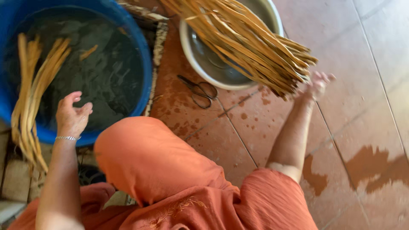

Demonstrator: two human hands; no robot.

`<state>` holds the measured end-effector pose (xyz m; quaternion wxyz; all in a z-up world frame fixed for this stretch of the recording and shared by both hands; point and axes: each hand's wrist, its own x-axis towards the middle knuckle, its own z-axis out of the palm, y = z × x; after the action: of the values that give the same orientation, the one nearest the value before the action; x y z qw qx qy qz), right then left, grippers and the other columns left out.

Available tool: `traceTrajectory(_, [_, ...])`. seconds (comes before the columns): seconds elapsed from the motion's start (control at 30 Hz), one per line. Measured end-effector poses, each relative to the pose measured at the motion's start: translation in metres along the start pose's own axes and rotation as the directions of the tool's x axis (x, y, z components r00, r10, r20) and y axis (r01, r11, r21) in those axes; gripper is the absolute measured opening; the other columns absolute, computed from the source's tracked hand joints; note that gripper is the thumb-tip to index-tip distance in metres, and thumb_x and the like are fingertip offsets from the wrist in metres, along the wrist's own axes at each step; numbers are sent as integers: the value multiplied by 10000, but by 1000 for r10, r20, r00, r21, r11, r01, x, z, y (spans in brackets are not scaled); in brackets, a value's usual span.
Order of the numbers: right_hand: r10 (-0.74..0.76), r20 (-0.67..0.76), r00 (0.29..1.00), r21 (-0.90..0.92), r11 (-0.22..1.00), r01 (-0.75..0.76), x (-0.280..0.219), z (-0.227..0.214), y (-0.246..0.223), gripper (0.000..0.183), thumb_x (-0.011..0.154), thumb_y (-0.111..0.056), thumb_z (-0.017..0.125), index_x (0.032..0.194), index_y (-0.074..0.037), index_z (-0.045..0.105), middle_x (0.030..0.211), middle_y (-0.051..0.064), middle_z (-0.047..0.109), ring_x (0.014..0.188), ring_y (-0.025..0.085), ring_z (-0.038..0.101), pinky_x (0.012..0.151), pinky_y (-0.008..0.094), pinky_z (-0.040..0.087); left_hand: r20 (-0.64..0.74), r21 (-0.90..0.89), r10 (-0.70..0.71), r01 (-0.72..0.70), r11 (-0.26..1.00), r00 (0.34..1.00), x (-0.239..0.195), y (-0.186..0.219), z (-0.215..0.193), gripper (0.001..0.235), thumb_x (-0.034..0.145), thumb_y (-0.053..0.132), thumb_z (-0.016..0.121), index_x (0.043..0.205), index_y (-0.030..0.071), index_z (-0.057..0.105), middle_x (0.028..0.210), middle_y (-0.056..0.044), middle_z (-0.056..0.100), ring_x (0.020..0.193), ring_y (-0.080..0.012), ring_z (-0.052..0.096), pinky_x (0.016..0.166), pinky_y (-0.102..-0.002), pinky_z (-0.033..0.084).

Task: The person sits on the floor and repeatedly splits long bamboo strips by hand, separating them into thinner strands. The person dips the strips into a blue basin of water and places the processed strands into a metal bowl.

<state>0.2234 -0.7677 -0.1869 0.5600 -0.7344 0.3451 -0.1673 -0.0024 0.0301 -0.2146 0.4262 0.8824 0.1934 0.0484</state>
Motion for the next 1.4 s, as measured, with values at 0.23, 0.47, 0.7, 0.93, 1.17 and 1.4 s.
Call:
traceTrajectory(0.23, [-670, -217, 710, -229, 742, 630, -72, 32, -64, 154, 1065, -174, 583, 1169, -99, 669, 1204, 116, 664, 1155, 234, 583, 950, 425, 546, -229, 176, 66, -26, 984, 971, 9, -93, 3, 430, 933, 204, 819, 1298, 47, 655, 1200, -209, 643, 917, -286, 720, 895, -417, 549])
traceTrajectory(0.47, [-936, 83, 342, 48, 346, 937, -194, 196, -118, 127, 1069, -16, 683, 1049, -60, 800, 1061, 104, 793, 946, 202, 733, 833, 356, 634, -276, 397, -156, 260, 880, 948, 34, -83, 4, 479, 828, 257, 779, 1260, 94, 651, 1499, -177, 458, 1384, -422, 371, 1087, -613, 332])
traceTrajectory(0.7, [-793, 590, 152, 376, 437, 817, -352, 287, -107, 179, 1000, 91, 688, 1116, -40, 727, 1126, 104, 712, 1062, 255, 660, 952, 355, 549, -214, 628, -410, 446, 638, 887, 64, -74, -15, 551, 801, 264, 729, 1305, 76, 612, 1600, -182, 248, 1444, -408, 182, 1074, -766, 55])
traceTrajectory(0.93, [-457, 881, 124, 331, 782, 529, -410, 334, -54, 101, 1015, -13, 684, 1092, -31, 746, 1052, 75, 740, 935, 149, 659, 806, 258, 533, -27, 511, -387, 346, 787, 922, 35, -60, 25, 473, 893, 220, 671, 1343, 104, 582, 1256, -178, 668, 1285, -403, 540, 1109, -679, 259])
traceTrajectory(1.17, [38, 999, 39, -49, 943, 329, -413, 379, 18, 183, 1003, -147, 654, 1118, -28, 732, 951, 68, 773, 792, 111, 696, 680, 241, 554, 86, 501, -570, 459, 733, 817, 12, -53, 49, 326, 929, 328, 678, 1176, 118, 642, 1089, -184, 723, 1072, -417, 675, 1041, -662, 298])
traceTrajectory(1.4, [237, 971, 27, -237, 972, -10, -435, 416, 12, 398, 1027, -364, 544, 1292, -81, 635, 1135, 88, 740, 866, 161, 689, 704, 326, 600, -111, 138, -259, 273, 952, 959, 7, -12, 50, 189, 1024, 263, 612, 991, 102, 707, 943, -186, 744, 901, -414, 712, 809, -531, 553])
